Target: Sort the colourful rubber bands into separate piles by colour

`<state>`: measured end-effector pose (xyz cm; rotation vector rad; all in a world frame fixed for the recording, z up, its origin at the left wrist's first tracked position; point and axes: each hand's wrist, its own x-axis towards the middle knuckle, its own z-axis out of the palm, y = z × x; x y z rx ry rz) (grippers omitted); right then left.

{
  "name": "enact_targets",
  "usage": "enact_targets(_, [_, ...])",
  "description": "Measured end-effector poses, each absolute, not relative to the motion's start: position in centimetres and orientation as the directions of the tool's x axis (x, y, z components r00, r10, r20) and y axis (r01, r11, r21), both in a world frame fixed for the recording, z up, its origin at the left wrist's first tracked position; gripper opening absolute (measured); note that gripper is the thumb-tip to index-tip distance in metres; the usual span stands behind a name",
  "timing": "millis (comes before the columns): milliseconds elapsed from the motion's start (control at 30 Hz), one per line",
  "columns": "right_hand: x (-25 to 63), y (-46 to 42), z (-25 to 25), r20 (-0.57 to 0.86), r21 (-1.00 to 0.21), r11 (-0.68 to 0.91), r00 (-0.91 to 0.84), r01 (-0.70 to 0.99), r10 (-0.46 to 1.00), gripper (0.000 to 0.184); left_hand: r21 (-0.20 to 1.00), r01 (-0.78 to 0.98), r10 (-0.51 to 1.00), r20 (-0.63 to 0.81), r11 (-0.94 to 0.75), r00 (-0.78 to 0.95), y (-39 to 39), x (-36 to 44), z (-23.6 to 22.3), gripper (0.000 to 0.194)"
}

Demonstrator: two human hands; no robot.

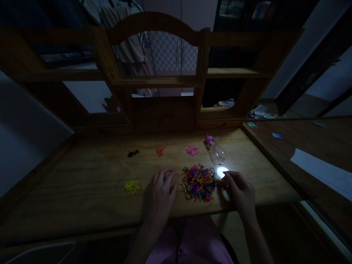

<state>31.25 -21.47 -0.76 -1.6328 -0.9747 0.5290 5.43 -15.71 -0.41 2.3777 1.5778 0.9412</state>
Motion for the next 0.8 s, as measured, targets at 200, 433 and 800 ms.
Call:
enact_targets(200, [31.3, -21.6, -0.9, 0.145, -0.953, -0.036, 0.554, 0.301, 0.82, 0.027, 0.539, 0.631, 0.829, 0.331, -0.558, 0.45, -15.9, 9.2, 1.2, 0.023])
enact_targets(433, [31.3, -21.6, -1.0, 0.14, -0.956, -0.031, 0.545, 0.292, 0.827, 0.025, 0.412, 0.689, 0.801, 0.25, -0.596, 0.543, -15.7, 12.1, 1.3, 0.014])
enact_targets(800, [31.2, -21.6, -0.7, 0.17, -0.94, -0.026, 0.533, 0.341, 0.829, 0.027, 0.672, 0.551, 0.855, 0.259, -0.494, 0.45, -14.7, 11.4, 0.8, 0.006])
